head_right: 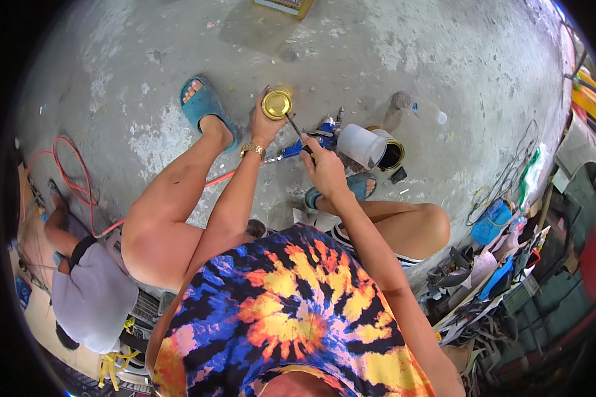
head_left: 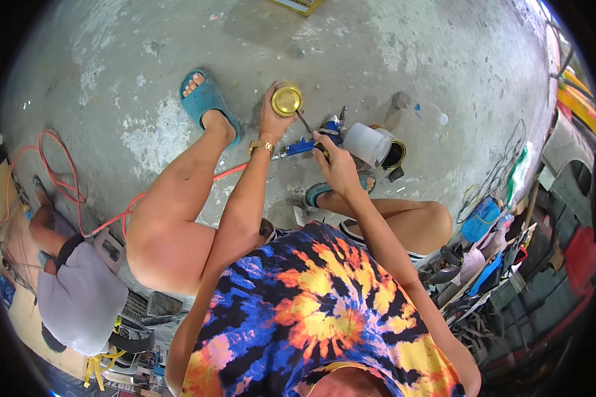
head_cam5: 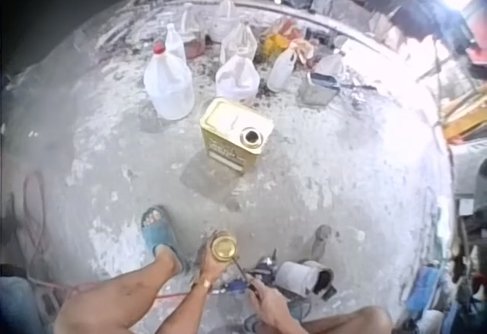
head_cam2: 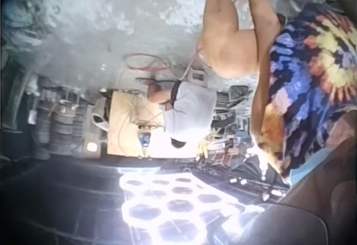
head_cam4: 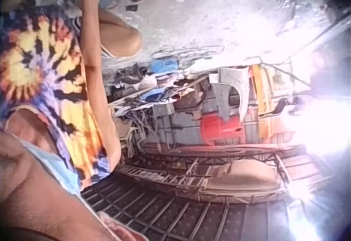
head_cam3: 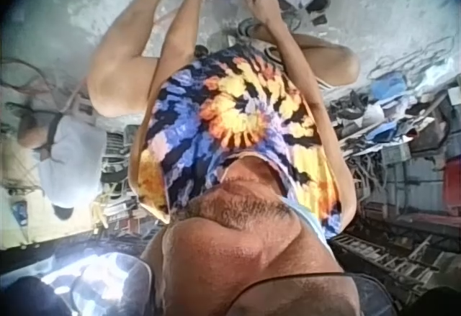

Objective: Mixing liquid into a spray gun and preparing it for use.

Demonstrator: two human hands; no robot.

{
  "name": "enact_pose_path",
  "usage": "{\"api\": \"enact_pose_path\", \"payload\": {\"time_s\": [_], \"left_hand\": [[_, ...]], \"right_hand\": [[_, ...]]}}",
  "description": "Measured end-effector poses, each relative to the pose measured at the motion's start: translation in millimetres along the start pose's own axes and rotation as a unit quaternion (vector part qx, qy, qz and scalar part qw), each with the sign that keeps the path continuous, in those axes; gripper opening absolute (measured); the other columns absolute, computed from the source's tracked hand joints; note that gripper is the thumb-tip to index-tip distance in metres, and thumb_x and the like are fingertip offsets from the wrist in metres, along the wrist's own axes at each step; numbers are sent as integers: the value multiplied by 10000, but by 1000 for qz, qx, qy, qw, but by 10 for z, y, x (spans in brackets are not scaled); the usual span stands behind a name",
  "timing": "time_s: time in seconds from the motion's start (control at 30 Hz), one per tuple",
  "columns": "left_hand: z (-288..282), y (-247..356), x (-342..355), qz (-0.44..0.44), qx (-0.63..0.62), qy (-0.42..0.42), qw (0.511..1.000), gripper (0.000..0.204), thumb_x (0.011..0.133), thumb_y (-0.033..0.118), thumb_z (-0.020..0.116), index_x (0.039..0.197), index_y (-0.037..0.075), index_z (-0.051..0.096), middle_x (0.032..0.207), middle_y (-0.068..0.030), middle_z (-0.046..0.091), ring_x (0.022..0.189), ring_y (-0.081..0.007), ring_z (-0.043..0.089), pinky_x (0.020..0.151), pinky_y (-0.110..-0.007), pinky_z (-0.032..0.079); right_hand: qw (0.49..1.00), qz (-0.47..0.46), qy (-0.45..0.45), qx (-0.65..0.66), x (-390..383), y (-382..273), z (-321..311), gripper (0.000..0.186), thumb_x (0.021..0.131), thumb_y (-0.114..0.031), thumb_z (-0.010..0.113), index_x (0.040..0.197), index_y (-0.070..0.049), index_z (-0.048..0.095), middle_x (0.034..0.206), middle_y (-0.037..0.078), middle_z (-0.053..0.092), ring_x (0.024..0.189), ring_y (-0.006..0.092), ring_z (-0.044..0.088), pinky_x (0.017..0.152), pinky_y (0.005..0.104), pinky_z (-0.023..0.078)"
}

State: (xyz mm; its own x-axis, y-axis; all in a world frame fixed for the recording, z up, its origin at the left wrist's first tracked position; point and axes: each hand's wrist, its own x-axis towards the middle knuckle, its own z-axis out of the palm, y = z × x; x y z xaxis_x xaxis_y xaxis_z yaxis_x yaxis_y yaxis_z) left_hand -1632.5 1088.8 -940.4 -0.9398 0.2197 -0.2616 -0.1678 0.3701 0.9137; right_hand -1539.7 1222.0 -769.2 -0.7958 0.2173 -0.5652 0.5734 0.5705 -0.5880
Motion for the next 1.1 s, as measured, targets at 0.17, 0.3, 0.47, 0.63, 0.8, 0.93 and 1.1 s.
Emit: {"api": "enact_pose_path", "payload": {"time_s": [0.17, 0.3, 0.47, 0.63, 0.8, 0.93, 1.1], "left_hand": [[33, 58, -44, -56, 24, -11, 998, 879, 578, 206, 871, 1321, 80, 418, 1212, -135, 603, 1111, -287, 592, 936, -369, 471], [-79, 150, -267, -47, 34, -8, 998, 856, 587, 232, 865, 1310, 91, 429, 1189, -127, 618, 1092, -282, 605, 915, -364, 482], [-106, 193, -289, -57, 2, 0, 998, 848, 592, 219, 862, 1311, 91, 430, 1173, -130, 626, 1076, -276, 611, 911, -361, 484], [33, 125, -177, -52, 35, 12, 998, 836, 602, 177, 854, 1314, 80, 427, 1167, -128, 627, 1059, -268, 616, 895, -357, 492], [59, 18, -27, -34, 16, 19, 999, 823, 603, 185, 851, 1306, 80, 437, 1148, -130, 638, 1042, -268, 626, 885, -354, 494], [0, -3, -98, -44, 38, 29, 998, 817, 598, 181, 853, 1297, 81, 442, 1129, -126, 647, 1026, -263, 635, 876, -352, 497], [-62, 178, -290, -49, 36, 12, 998, 811, 596, 169, 854, 1291, 79, 446, 1131, -122, 647, 1029, -265, 636, 870, -355, 503]], "right_hand": [[998, 33, -32, -36, -14, -72, -48, 379, 892, -211, 581, 1258, -134, 524, 751, 207, 641, 750, 420, 618, 666, 498, 480], [998, 29, -23, -43, -256, -187, 5, 367, 892, -202, 577, 1248, -124, 527, 748, 207, 642, 749, 420, 618, 663, 501, 482], [994, 36, -30, -103, -227, -437, -35, 364, 893, -185, 567, 1249, -121, 520, 763, 218, 643, 750, 436, 621, 669, 516, 485], [998, 49, -16, -20, -132, -129, 187, 342, 901, -168, 545, 1234, -92, 517, 805, 250, 641, 781, 447, 620, 682, 526, 488], [992, 46, -2, -115, -99, -110, 309, 345, 900, -129, 567, 1232, -54, 511, 757, 233, 630, 696, 417, 614, 645, 462, 483], [980, 87, -28, 179, -69, 30, 292, 360, 894, -124, 578, 1246, -78, 511, 741, 214, 623, 662, 398, 605, 612, 456, 481], [994, 41, 28, 98, -401, 9, 347, 355, 891, -151, 576, 1240, -112, 527, 741, 204, 629, 692, 407, 625, 601, 486, 480]]}}
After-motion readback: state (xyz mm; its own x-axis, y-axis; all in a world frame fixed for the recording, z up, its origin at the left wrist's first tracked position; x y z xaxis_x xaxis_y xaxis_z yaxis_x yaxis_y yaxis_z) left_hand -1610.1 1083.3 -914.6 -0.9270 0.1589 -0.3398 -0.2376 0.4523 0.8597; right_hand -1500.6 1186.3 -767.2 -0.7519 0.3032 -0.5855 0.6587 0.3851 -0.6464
